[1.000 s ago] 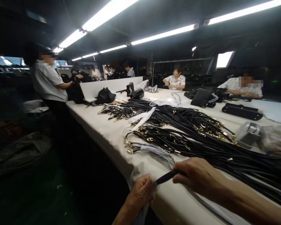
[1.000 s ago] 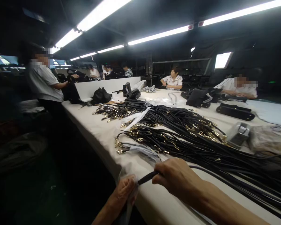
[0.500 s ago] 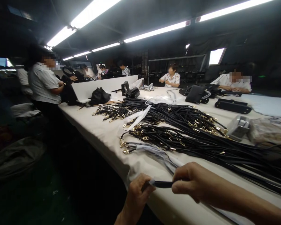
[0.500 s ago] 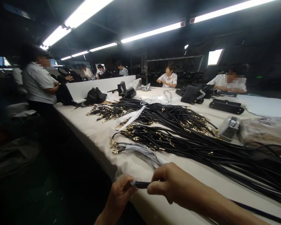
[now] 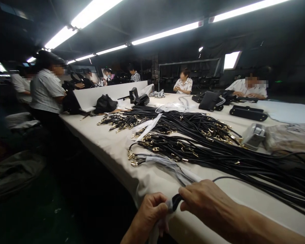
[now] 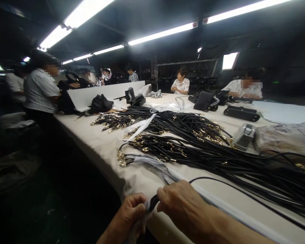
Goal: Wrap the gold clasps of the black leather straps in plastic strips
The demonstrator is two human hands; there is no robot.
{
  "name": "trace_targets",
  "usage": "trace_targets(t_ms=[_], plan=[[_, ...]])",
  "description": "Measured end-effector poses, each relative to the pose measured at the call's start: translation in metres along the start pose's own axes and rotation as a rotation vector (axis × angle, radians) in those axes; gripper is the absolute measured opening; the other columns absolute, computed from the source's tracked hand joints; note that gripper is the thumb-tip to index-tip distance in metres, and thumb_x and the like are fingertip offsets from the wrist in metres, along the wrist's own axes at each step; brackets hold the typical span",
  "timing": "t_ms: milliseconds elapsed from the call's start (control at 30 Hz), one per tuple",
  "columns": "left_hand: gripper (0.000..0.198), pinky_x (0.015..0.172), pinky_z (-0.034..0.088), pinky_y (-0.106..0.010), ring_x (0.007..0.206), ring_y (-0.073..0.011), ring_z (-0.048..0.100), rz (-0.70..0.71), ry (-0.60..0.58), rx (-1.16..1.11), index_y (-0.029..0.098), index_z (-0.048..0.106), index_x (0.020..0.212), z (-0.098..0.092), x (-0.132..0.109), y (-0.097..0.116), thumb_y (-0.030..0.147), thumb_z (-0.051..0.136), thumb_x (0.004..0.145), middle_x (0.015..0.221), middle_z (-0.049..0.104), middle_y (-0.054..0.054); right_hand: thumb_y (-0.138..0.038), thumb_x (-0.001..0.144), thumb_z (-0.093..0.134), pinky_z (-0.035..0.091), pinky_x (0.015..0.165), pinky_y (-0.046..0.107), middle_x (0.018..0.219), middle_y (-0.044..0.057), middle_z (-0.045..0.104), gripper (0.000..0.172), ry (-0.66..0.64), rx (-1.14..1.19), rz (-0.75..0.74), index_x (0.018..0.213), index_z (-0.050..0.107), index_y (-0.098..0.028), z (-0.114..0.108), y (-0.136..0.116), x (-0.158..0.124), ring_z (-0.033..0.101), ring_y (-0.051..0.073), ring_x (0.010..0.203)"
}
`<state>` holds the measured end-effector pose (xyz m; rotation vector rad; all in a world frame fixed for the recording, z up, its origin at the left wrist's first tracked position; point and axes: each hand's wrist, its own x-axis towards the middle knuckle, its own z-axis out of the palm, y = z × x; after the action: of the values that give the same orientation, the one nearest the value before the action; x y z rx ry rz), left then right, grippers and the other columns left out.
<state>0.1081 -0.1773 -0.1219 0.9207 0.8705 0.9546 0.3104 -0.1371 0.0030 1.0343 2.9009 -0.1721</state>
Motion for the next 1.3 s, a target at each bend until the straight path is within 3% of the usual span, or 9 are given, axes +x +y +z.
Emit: trace_targets(t_ms=[133,200,300,433,700,900,1033,1167,1300], plan=[[0.051,0.062,0.049,-0.025,0.067,-0.0181,0.064,0.248,0.071,0.313,0.013,0.073,0.092,0.01,-0.005,0.013,0.062,0.073,0.076,0.076,0.072,-0.008,-0.036,0.089,0.066,0.018,0.051,0.027,0.078,0.009,0.075,0.021,-0.076,0.097,0.231,0.084,0.073,-0.016,-0.004,-0.002,0.011,0.068,0.021,0.067],[0.037,0.075,0.05,-0.028,0.081,-0.0227,0.067,0.397,0.141,0.6,0.016,0.076,0.097,0.013,-0.008,0.016,0.051,0.07,0.084,0.087,0.074,-0.01,-0.039,0.085,0.067,0.023,0.05,0.024,0.072,0.008,0.073,0.023,-0.115,0.309,0.322,0.082,0.075,-0.017,-0.003,0.003,0.013,0.065,0.019,0.065],[0.026,0.074,0.049,-0.029,0.075,-0.0223,0.067,0.499,0.241,0.834,0.019,0.076,0.091,0.012,-0.01,0.011,0.04,0.06,0.092,0.082,0.074,-0.01,-0.033,0.084,0.062,0.031,0.046,0.019,0.065,0.001,0.068,0.022,-0.275,0.775,0.358,0.092,0.074,-0.017,0.003,0.012,0.009,0.056,0.012,0.054],[0.028,0.066,0.046,-0.026,0.068,-0.0186,0.061,0.418,0.279,0.707,0.019,0.071,0.079,0.003,-0.006,0.002,0.042,0.061,0.092,0.074,0.069,-0.005,-0.023,0.082,0.054,0.031,0.041,0.015,0.068,0.0,0.066,0.021,-0.325,0.917,0.359,0.088,0.072,-0.015,0.005,0.021,-0.002,0.049,0.007,0.048],[0.049,0.051,0.037,-0.021,0.055,-0.0113,0.05,0.123,0.092,0.258,0.011,0.077,0.081,0.006,-0.001,0.006,0.059,0.075,0.074,0.065,0.067,-0.004,-0.029,0.085,0.057,0.034,0.042,0.015,0.068,-0.001,0.067,0.02,-0.315,0.87,0.305,0.087,0.073,-0.016,-0.012,0.02,-0.005,0.05,0.008,0.047],[0.048,0.055,0.048,-0.025,0.057,-0.0156,0.059,0.049,0.017,0.067,0.01,0.078,0.083,0.019,0.0,0.013,0.053,0.083,0.065,0.071,0.073,-0.009,-0.037,0.081,0.071,0.024,0.053,0.024,0.064,0.002,0.07,0.017,-0.008,0.264,0.176,0.076,0.074,-0.021,0.003,0.012,0.003,0.058,0.013,0.058],[0.026,0.061,0.049,-0.025,0.061,-0.0154,0.059,0.119,0.045,0.168,0.012,0.078,0.082,0.026,0.002,0.018,0.033,0.081,0.067,0.07,0.071,-0.005,-0.034,0.09,0.06,0.018,0.053,0.027,0.069,0.005,0.072,0.022,0.012,0.124,0.116,0.077,0.07,-0.019,0.015,0.004,0.003,0.058,0.014,0.056],[0.012,0.066,0.045,-0.023,0.07,-0.0168,0.058,0.252,0.11,0.439,0.016,0.076,0.08,0.026,0.003,0.025,0.025,0.073,0.074,0.072,0.07,-0.002,-0.032,0.087,0.057,0.022,0.053,0.024,0.067,0.003,0.068,0.023,0.039,0.345,0.236,0.074,0.068,-0.017,0.013,0.004,0.004,0.054,0.012,0.057],[0.014,0.066,0.042,-0.023,0.069,-0.0151,0.054,0.263,0.15,0.518,0.016,0.072,0.074,0.009,0.004,0.034,0.03,0.07,0.078,0.069,0.064,0.0,-0.029,0.086,0.053,0.031,0.049,0.019,0.064,-0.001,0.064,0.021,-0.194,0.878,0.383,0.085,0.071,-0.017,0.001,0.029,-0.007,0.048,0.009,0.051]])
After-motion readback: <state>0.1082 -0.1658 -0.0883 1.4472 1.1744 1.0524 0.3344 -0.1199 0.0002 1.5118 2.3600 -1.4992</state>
